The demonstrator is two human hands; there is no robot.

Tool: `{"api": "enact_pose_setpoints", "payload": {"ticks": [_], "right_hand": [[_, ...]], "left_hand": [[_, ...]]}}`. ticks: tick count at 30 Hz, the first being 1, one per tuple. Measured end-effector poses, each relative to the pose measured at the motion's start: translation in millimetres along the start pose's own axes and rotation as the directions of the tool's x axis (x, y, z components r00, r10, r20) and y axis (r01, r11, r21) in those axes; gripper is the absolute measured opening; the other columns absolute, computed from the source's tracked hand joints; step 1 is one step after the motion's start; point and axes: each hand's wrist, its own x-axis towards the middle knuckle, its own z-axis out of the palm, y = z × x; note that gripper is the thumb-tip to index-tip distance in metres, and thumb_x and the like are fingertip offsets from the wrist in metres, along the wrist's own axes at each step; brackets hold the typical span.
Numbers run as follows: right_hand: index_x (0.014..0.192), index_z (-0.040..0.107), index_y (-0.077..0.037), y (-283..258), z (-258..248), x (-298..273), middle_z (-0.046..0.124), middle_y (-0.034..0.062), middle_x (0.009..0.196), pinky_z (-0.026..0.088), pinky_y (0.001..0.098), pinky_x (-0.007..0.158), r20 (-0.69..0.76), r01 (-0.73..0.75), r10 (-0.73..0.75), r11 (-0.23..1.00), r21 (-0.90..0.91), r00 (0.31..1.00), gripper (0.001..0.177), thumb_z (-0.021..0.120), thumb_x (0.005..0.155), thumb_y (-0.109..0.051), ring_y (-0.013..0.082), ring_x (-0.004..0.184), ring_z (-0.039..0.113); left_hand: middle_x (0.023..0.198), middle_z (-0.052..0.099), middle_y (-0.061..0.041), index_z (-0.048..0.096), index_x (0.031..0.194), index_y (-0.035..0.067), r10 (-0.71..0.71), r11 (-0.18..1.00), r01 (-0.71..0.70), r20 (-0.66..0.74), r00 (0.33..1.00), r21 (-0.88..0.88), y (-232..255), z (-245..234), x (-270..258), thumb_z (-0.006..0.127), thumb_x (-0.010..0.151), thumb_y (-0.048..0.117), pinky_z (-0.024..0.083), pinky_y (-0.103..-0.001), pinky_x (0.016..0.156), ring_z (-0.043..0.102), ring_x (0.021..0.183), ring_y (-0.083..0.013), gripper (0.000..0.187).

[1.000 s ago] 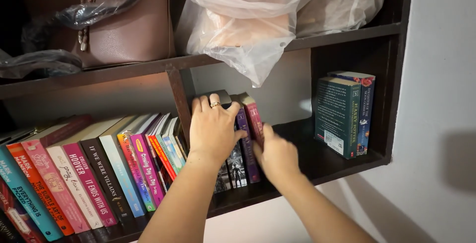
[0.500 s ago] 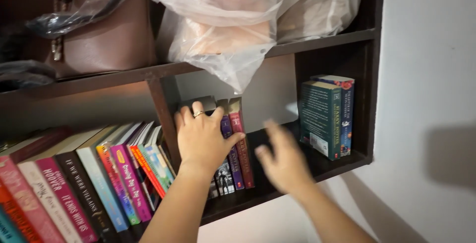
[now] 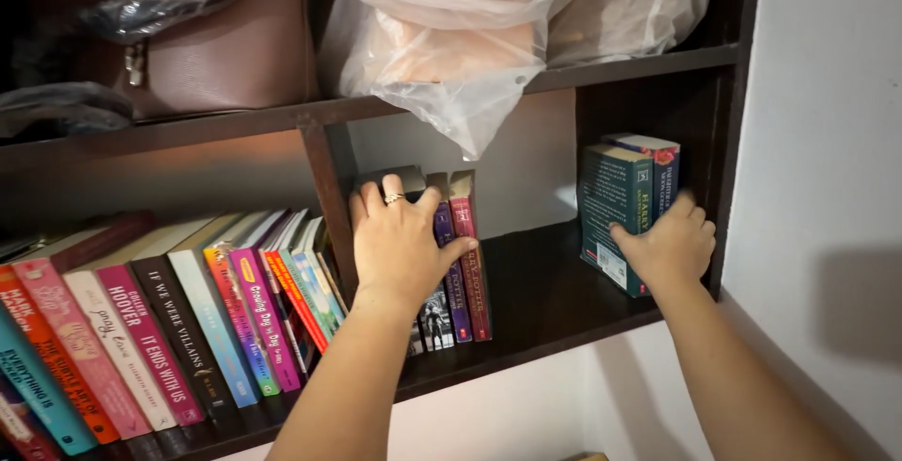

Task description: Organize and clean a bookshelf by wiping items with a tissue and rearranging books and small objects.

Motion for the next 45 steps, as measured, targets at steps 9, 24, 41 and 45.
{"api": "enact_pose_setpoints", "payload": {"ticks": [9,24,41,45], "right_hand": [[0.138,0.043,0.004,-46,8,-53,0.068,0.0278,0.113,0.054,0.0527,0.082,-0.171,0.237,-0.201,0.944,0.229,0.965,0.092,0.087,0.072,-0.042,0.0464,0.093,0.068],[0.140,0.034,0.008,-114,13,-118,0.059,0.0270,0.124,0.054,0.0471,0.088,0.134,0.220,-0.308,0.867,0.448,0.942,0.090,0.076,0.085,-0.050,0.0392,0.107,0.066],[0.159,0.019,-0.012,-76,38,-110,0.059,0.0094,0.143,0.054,0.0383,0.107,0.448,-0.112,-0.568,0.528,0.842,0.690,0.128,0.097,0.057,-0.020,0.0215,0.131,0.061],[0.159,0.017,-0.013,-85,26,-109,0.053,0.0097,0.146,0.052,0.0387,0.107,0.409,-0.050,-0.573,0.539,0.841,0.710,0.131,0.097,0.056,-0.016,0.0227,0.132,0.057]], "left_hand": [[0.113,0.054,-0.018,0.067,0.111,0.016,-0.018,0.999,0.018,0.006,1.000,-0.030,1,1,-2,0.079,0.068,0.068,0.037,-0.050,0.100,0.047,0.112,-0.0383,0.068],[0.110,0.056,-0.018,0.067,0.110,0.014,0.004,0.999,-0.005,-0.033,0.999,-0.047,0,4,-3,0.083,0.060,0.069,0.039,-0.051,0.099,0.049,0.111,-0.0372,0.075],[0.115,0.050,-0.016,0.058,0.122,0.017,-0.038,0.999,0.039,0.024,0.999,-0.033,5,8,-4,0.093,0.047,0.061,0.030,-0.054,0.110,0.046,0.114,-0.0358,0.094],[0.119,0.049,-0.017,0.056,0.124,0.017,-0.052,0.999,0.052,0.046,0.998,-0.007,7,12,-7,0.091,0.049,0.062,0.028,-0.055,0.111,0.045,0.116,-0.0368,0.094]]}}
